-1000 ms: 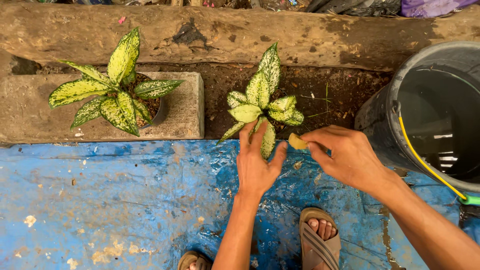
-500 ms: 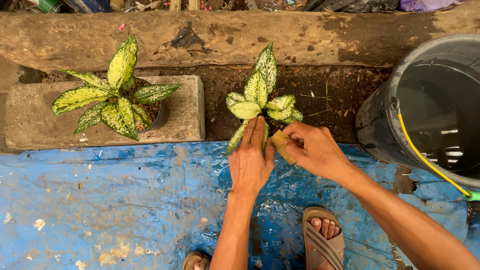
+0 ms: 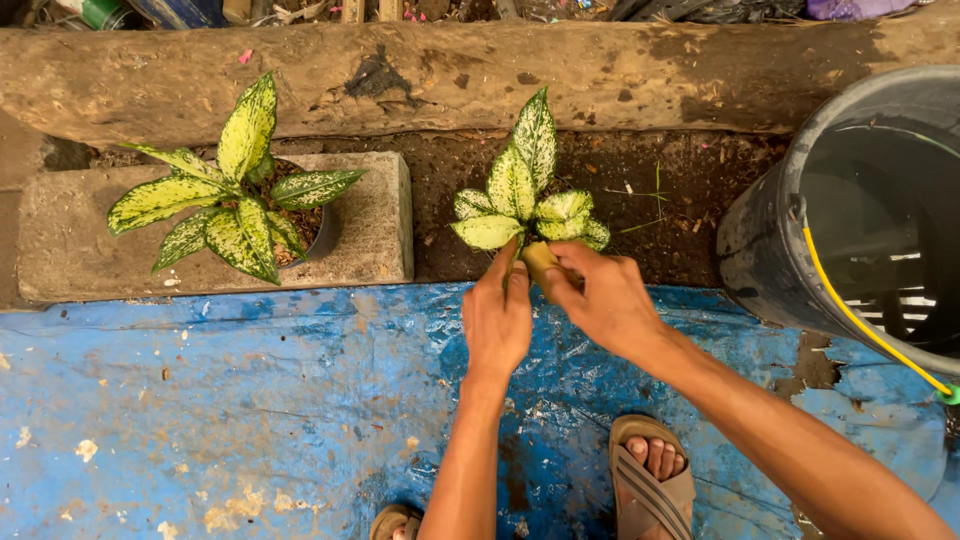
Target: The person wipes the leaves of a potted plant using a yellow sponge dipped in water from a nearby bucket. They repeatedly dip the sponge and wipe individual leaves, then briefly move the plant aside before returning to continue wiping.
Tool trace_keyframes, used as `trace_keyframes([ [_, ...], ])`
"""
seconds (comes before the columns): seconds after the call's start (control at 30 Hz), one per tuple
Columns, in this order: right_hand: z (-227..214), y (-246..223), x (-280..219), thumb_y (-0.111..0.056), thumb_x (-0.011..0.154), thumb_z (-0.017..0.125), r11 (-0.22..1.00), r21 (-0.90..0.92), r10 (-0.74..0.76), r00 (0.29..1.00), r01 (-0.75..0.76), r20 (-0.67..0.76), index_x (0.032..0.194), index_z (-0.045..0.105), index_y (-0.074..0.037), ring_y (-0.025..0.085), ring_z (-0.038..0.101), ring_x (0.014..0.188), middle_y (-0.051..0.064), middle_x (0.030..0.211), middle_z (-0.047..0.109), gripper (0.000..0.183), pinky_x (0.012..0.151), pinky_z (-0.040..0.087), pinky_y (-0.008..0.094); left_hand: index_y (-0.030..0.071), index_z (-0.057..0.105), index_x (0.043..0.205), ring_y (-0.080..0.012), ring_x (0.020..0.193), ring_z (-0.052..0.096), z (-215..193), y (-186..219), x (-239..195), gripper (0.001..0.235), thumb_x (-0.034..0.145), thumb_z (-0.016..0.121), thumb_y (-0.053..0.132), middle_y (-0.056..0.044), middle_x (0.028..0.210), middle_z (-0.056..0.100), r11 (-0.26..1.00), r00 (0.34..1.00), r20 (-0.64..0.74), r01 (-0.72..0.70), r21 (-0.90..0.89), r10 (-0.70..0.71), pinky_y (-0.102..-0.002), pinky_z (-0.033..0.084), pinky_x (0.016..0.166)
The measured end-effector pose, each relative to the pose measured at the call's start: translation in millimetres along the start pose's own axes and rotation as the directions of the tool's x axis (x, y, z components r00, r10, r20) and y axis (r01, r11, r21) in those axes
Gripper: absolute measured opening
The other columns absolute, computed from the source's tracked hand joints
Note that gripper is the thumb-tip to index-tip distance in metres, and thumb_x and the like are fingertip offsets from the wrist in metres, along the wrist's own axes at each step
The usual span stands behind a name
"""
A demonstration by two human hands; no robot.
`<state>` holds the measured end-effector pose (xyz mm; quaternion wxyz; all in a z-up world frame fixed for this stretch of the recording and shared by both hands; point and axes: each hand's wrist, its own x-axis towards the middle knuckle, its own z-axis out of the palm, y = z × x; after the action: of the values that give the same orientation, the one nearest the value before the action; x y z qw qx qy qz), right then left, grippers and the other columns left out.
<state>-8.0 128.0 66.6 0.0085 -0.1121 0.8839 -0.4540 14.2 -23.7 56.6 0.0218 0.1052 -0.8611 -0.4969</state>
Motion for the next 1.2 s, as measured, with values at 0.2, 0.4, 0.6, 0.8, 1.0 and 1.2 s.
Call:
trace_keyframes([
  [0.2, 15, -5, 5, -0.014, 0.094, 0.068, 0.966, -0.229, -0.135, 0.99, 0.121, -0.049, 0.121, 0.07, -0.006, 0.029, 0.074, 0.065, 0.018, 0.081, 0.075, 0.029, 0.06, 0.06, 0.04, 0.008, 0.058, 0.143, -0.0274, 0.11, 0.073, -4, -2, 8, 0.05, 0.101, 0.043, 0.032, -0.018, 0.127, 0.07, 0.883, 0.954, 0.176, 0.294, -0.366, -0.244, -0.039, 0.067, 0.084],
  [0.4, 10, -7, 6, -0.013, 0.091, 0.069, 0.917, -0.326, -0.27, 0.96, 0.231, -0.08, 0.114, 0.074, -0.007, 0.031, 0.072, 0.063, 0.015, 0.083, 0.076, 0.024, 0.055, 0.056, 0.042, 0.005, 0.05, 0.147, -0.0283, 0.126, 0.063, -1, -19, 14, 0.058, 0.101, 0.042, 0.039, -0.014, 0.142, 0.058, 0.72, 0.901, 0.328, 0.426, -0.548, -0.284, -0.042, 0.06, 0.093],
  [0.6, 12, -7, 18, -0.016, 0.091, 0.07, 0.942, -0.304, -0.19, 0.972, 0.141, -0.14, 0.113, 0.075, -0.007, 0.032, 0.07, 0.058, 0.017, 0.077, 0.074, 0.024, 0.054, 0.056, 0.043, 0.005, 0.055, 0.138, -0.0253, 0.123, 0.064, 6, -24, 17, 0.053, 0.099, 0.044, 0.039, -0.011, 0.134, 0.061, 0.662, 0.887, 0.337, 0.461, -0.59, -0.317, -0.042, 0.059, 0.095],
  [0.8, 14, -7, 13, -0.014, 0.093, 0.07, 0.963, -0.236, -0.18, 0.966, 0.134, -0.188, 0.115, 0.074, -0.004, 0.031, 0.071, 0.058, 0.018, 0.077, 0.074, 0.025, 0.054, 0.056, 0.042, 0.002, 0.062, 0.131, -0.0191, 0.104, 0.061, 4, -21, 16, 0.049, 0.1, 0.045, 0.036, -0.01, 0.115, 0.062, 0.618, 0.884, 0.356, 0.466, -0.633, -0.302, -0.045, 0.059, 0.091],
  [1.0, 8, -13, 7, -0.01, 0.091, 0.067, 0.957, -0.134, -0.265, 0.963, 0.256, -0.055, 0.118, 0.075, -0.007, 0.029, 0.074, 0.063, 0.017, 0.087, 0.076, 0.028, 0.058, 0.059, 0.039, 0.001, 0.065, 0.131, -0.0217, 0.103, 0.064, -2, -12, 14, 0.054, 0.1, 0.044, 0.04, -0.013, 0.111, 0.065, 0.631, 0.902, 0.333, 0.43, -0.645, -0.274, -0.042, 0.06, 0.093],
  [1.2, 5, -16, 12, -0.01, 0.093, 0.07, 0.975, -0.214, -0.082, 0.994, 0.066, -0.066, 0.119, 0.077, -0.012, 0.03, 0.074, 0.066, 0.016, 0.087, 0.077, 0.027, 0.06, 0.059, 0.041, 0.001, 0.057, 0.134, -0.022, 0.112, 0.062, 0, -3, 14, 0.05, 0.102, 0.051, 0.039, -0.012, 0.122, 0.063, 0.502, 0.851, 0.387, 0.522, -0.69, -0.353, -0.045, 0.056, 0.101],
])
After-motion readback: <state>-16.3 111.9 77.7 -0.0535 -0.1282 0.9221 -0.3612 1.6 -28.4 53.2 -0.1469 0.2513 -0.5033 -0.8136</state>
